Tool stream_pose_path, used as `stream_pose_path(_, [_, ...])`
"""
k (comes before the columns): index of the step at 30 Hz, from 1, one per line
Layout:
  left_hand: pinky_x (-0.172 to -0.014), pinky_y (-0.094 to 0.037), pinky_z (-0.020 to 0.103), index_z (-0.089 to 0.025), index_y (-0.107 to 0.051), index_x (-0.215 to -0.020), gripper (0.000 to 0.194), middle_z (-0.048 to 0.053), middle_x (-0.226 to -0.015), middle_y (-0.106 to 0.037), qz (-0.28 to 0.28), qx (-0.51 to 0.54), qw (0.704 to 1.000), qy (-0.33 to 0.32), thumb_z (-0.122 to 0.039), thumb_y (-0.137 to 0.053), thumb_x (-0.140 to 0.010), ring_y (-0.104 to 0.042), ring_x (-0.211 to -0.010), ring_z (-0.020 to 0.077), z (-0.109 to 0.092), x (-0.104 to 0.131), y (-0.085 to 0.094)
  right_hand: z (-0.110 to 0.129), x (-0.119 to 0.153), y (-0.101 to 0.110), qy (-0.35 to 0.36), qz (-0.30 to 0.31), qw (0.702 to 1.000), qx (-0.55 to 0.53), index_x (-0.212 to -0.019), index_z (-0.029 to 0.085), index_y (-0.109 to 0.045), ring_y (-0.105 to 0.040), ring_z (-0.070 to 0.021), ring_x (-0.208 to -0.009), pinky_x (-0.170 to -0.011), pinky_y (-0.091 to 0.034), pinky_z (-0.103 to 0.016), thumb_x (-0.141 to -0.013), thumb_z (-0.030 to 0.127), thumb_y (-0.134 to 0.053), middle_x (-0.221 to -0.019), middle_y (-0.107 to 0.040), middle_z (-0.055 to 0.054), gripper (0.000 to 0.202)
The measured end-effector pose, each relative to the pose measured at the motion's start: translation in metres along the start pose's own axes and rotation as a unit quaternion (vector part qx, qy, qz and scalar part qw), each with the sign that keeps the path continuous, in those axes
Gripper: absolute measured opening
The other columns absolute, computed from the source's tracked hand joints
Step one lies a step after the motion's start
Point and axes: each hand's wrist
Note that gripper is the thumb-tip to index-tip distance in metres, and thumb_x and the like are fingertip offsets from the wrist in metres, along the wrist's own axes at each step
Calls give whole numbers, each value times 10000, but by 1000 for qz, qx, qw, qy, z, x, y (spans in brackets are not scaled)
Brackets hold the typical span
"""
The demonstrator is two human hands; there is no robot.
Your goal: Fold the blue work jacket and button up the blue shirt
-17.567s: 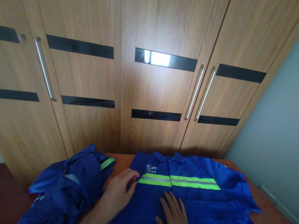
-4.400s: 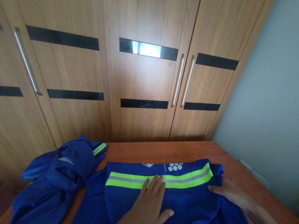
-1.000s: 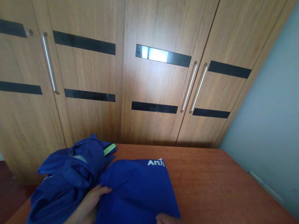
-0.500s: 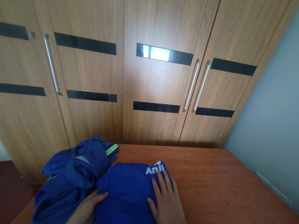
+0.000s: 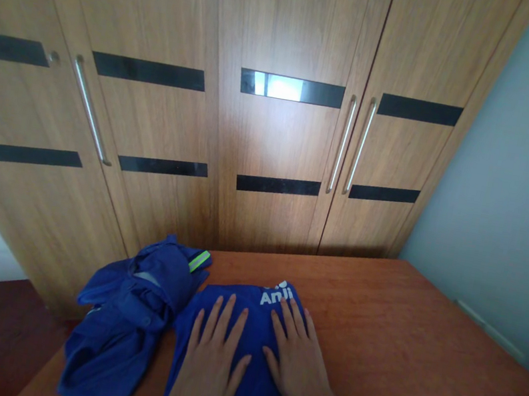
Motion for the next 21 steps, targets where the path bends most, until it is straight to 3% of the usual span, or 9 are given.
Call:
stream_pose_path(6, [-1089, -240, 560, -277, -271, -1460, 632, 77, -1527, -314, 51, -29, 998, -10, -518, -416, -894, -262, -1392, 326, 27, -5, -33, -3, 0, 0, -12, 5, 1000, -11, -1439, 213, -352, -143, -292, -1423, -1129, -160, -512, -939, 502, -342, -1549, -212, -84, 578])
stream_pose_path(11, [-1086, -227, 552, -287, -255, -1463, 663, 76, -1526, -318, 50, -31, 998, -11, -564, -408, -881, -276, -1384, 327, 27, -2, -36, 0, -2, 1, -16, 15, 999, -24, -1417, 198, -395, -184, -315, -1410, -1123, -150, -539, -921, 508, -381, -1531, -263, -109, 585])
stream_pose_path(15, [-1087, -215, 555, -285, -272, -1458, 660, 77, -1525, -320, 52, -33, 998, -13, -569, -409, -878, -270, -1385, 334, 27, -2, -37, 8, -17, 9, -27, 5, 998, -50, -1360, 115, -471, -232, -335, -1390, -1134, -127, -520, -905, 494, -423, -1487, -337, -178, 594])
stream_pose_path(18, [-1086, -209, 559, -288, -282, -1455, 659, 75, -1523, -324, 53, -33, 998, -14, -577, -405, -876, -274, -1382, 336, 27, -2, -37, 1, -41, 10, -12, -4, 991, -137, -1332, 134, -502, -247, -307, -1387, -1137, -136, -496, -910, 397, -436, -1472, -376, -153, 502])
stream_pose_path(21, [-1090, -198, 554, -299, -260, -1460, 650, 62, -1530, -312, 53, -33, 998, -16, -568, -393, -884, -269, -1385, 328, 27, -2, -37, -24, -72, -1, -21, 10, 959, -284, -1210, 194, -610, -395, -261, -1308, -1111, -228, -465, -906, 313, -429, -1347, -542, -104, 373])
Point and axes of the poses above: each hand's wrist, its own x-axis away from the middle knuckle, its own y-axis out of the back of the hand, z = x × y
